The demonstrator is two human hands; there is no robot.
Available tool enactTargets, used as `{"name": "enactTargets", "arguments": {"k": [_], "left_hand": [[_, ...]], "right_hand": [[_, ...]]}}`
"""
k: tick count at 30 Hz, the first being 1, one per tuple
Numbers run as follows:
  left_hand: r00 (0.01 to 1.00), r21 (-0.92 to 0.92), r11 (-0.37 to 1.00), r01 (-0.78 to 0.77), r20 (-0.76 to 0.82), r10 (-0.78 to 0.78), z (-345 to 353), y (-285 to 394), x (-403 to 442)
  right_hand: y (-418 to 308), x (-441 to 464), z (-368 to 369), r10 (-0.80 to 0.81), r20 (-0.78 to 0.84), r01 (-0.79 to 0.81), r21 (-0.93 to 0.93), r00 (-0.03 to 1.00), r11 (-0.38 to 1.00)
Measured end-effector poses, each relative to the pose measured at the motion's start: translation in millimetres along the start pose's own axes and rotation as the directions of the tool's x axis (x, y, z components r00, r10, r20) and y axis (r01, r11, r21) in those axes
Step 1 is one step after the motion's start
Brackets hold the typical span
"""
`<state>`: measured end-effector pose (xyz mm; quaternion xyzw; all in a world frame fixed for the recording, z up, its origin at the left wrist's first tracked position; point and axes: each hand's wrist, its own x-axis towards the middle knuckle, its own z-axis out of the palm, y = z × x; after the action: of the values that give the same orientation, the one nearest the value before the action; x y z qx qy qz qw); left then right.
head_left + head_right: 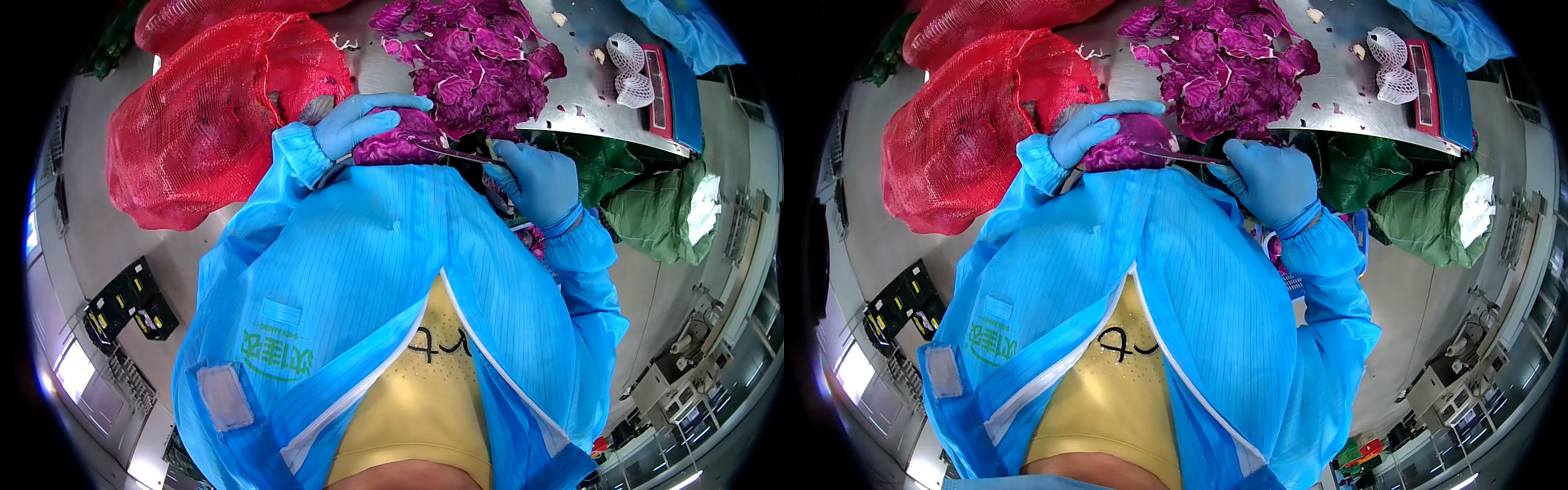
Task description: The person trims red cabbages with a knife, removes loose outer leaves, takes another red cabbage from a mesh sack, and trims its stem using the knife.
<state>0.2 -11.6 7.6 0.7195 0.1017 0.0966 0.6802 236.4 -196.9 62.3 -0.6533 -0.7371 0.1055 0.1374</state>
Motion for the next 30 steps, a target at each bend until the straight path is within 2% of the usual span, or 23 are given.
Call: {"name": "enactTargets", "arguments": {"k": [6,12,15,17,20,26,28,30], "left_hand": [[1.000,0.003,1.000,0.001,-0.001,-0.001,0.4,-1.0,0.1],[0.999,-0.067,0.997,0.022,-0.023,-0.024,3.4,-0.4,-3.0],[1.000,-0.057,0.998,0.012,-0.023,-0.014,1.8,1.2,-2.6],[1.000,-0.042,0.999,0.006,-0.017,-0.006,2.5,0.9,-2.2],[1.000,-0.096,0.995,0.017,-0.011,-0.018,2.6,-4.0,-0.8],[0.998,-0.140,0.989,0.045,-0.026,-0.049,3.5,-4.1,-2.9],[0.999,-0.092,0.995,0.026,-0.022,-0.028,0.8,-7.4,-2.8],[0.999,-0.121,0.992,0.037,-0.017,-0.040,1.7,-4.7,-3.8]], "right_hand": [[-2.5,1.2,0.8,-0.011,0.002,0.011,0.004,1.000,1.000],[-5.2,-2.0,13.3,0.026,0.011,-0.024,-0.186,1.000,0.982],[-5.7,-3.9,18.3,0.018,-0.031,-0.026,-0.259,0.999,0.965],[-4.9,-6.8,19.8,-0.022,-0.118,-0.017,-0.319,0.993,0.948],[-3.8,-7.8,26.9,-0.064,-0.185,-0.018,-0.412,0.981,0.911],[0.4,-6.9,42.1,-0.116,-0.300,-0.017,-0.407,0.947,0.913],[-0.9,-5.9,44.1,-0.096,-0.306,-0.031,-0.384,0.947,0.923],[-0.7,-4.8,46.4,-0.077,-0.311,-0.042,-0.359,0.947,0.932]]}}
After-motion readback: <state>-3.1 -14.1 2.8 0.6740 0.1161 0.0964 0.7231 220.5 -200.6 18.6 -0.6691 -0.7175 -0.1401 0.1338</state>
